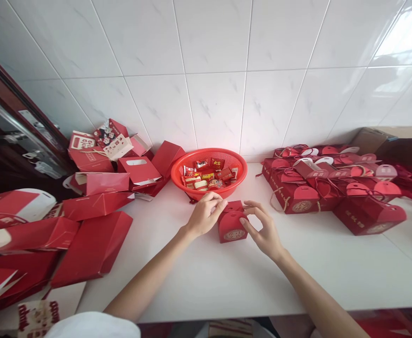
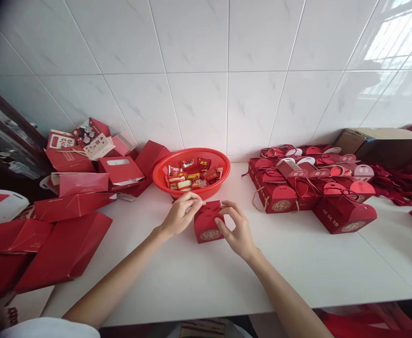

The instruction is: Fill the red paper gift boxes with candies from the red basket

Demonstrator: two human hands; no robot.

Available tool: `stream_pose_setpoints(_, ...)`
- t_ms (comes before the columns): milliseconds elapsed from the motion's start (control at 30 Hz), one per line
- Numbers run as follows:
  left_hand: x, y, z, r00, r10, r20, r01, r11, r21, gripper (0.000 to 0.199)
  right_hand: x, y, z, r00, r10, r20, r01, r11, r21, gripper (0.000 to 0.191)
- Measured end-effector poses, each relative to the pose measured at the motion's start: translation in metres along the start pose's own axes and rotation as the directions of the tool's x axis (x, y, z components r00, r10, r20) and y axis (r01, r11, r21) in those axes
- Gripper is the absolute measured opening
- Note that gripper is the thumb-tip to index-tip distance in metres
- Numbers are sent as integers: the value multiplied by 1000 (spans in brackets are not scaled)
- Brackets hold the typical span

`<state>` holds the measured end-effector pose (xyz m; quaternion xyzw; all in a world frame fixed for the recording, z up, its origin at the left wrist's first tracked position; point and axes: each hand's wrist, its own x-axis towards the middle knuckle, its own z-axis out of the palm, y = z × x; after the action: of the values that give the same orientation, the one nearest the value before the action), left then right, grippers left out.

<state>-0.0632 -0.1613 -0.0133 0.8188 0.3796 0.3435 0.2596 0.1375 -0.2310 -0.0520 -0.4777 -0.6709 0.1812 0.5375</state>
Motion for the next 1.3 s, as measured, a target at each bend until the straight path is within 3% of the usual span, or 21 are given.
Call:
stream_pose_setpoints(133,-4,1,-7,986,-118,121,136,979,-153,42,-1,5,5,998,67,-18,-68,998,-19,20)
stream_pose_setpoints(233,-6,0,-6,983,-99,158,123,980,-155,35,-1,8,7,998,67,-19,-68,997,-31,19)
stream_pose_setpoints(400,-9,-3,8,996,-72,45,78,988,-135,28,-3,6,7,998,40,-50,-45,992,-117,24)
stream_pose_setpoints(633,-14,-1,27,992,-67,-111,53,990,-128,22,-12,-10,20,995,-37,91,75,884,-462,57)
stream_pose_setpoints(900,-23,6,33,994,-79,-79,60,975,-213,27,-21,-38,25,994,62,85,6,775,-632,50)
stream_pose_setpoints(1033,-28,12,34,995,-93,26,96,953,-286,36,-29,-43,24,994,111,10,-79,770,-633,44)
stream_pose_setpoints(1167,-33,15,31,983,-61,172,120,927,-356,44,-35,-36,7,993,98,-60,-115,816,-566,37)
stream_pose_setpoints(1300,-35,15,28,974,-14,225,95,930,-354,43,-44,-22,-44,984,8,-176,-98,853,-512,35)
